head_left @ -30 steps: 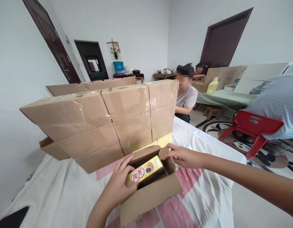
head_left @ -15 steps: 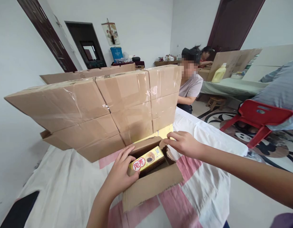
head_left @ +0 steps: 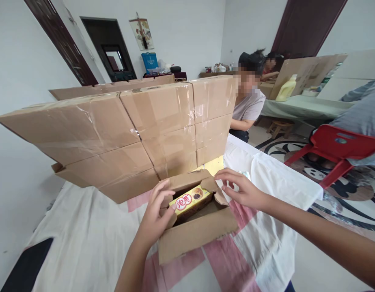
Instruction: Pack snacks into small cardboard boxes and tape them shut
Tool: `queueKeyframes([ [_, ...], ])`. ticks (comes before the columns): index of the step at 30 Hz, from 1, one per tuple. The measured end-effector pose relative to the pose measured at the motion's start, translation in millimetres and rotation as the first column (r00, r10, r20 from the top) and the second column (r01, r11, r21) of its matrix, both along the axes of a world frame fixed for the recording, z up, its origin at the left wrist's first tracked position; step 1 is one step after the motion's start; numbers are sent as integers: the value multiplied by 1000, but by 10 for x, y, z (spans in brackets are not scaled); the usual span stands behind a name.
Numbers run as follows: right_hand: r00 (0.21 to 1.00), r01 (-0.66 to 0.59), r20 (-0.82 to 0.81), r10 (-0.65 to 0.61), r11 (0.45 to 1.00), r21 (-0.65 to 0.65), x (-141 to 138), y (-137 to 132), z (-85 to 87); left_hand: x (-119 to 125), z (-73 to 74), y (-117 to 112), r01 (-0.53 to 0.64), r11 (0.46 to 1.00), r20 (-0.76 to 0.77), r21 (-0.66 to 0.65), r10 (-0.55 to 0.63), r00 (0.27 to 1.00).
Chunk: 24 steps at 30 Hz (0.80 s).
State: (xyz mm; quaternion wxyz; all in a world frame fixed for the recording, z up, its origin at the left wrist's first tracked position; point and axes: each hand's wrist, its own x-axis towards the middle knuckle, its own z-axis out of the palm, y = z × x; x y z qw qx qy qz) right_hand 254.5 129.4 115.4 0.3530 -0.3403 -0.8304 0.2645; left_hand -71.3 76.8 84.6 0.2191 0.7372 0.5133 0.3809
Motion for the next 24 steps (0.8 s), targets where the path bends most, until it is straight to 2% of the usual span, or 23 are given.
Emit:
queueKeyframes([
  [2, 1000, 16, 1, -16, 999, -39, 36, -42, -145, -8, -80, 45, -127, 992, 180, -2, 125, 976],
  [4, 998, 67, -7, -68, 990, -123, 29, -85, -320, -20, -182, 109, -260, 959, 361, -114, 284, 888],
  [5, 995, 93, -25, -100, 978, -188, 9, -103, -406, -25, -234, 142, -288, 936, 424, -204, 350, 836],
  [7, 985, 118, -79, -154, 932, -344, -46, -133, -551, -26, -322, 191, -256, 896, 501, -363, 420, 757],
  [9, 968, 116, -141, -206, 871, -477, -84, -163, -637, -17, -370, 206, -184, 903, 579, -389, 395, 713],
  [11, 947, 69, -232, -224, 843, -534, -71, -208, -675, -6, -376, 193, -166, 944, 645, -285, 318, 695],
  [13, 931, -26, -328, -161, 866, -500, -11, -278, -704, -3, -363, 172, -190, 973, 642, -129, 227, 733],
  [15, 938, -99, -341, -54, 905, -415, 42, -363, -755, -7, -357, 159, -200, 980, 585, -3, 164, 795],
  [17, 949, -105, -316, -8, 935, -340, 25, -439, -824, -16, -375, 162, -193, 981, 531, 21, 153, 833],
  [18, 945, -82, -327, -30, 942, -325, -19, -465, -855, -21, -392, 169, -187, 982, 523, -3, 161, 837],
  [20, 898, -12, -413, -151, 930, -367, -165, -484, -892, -34, -427, 184, -167, 983, 541, -72, 179, 822],
  [22, 818, 57, -482, -315, 877, -477, -336, -461, -885, -52, -434, 186, -129, 985, 559, -115, 172, 811],
  [24, 754, 111, -482, -447, 809, -577, -470, -417, -845, -71, -383, 162, -92, 985, 535, -145, 156, 830],
])
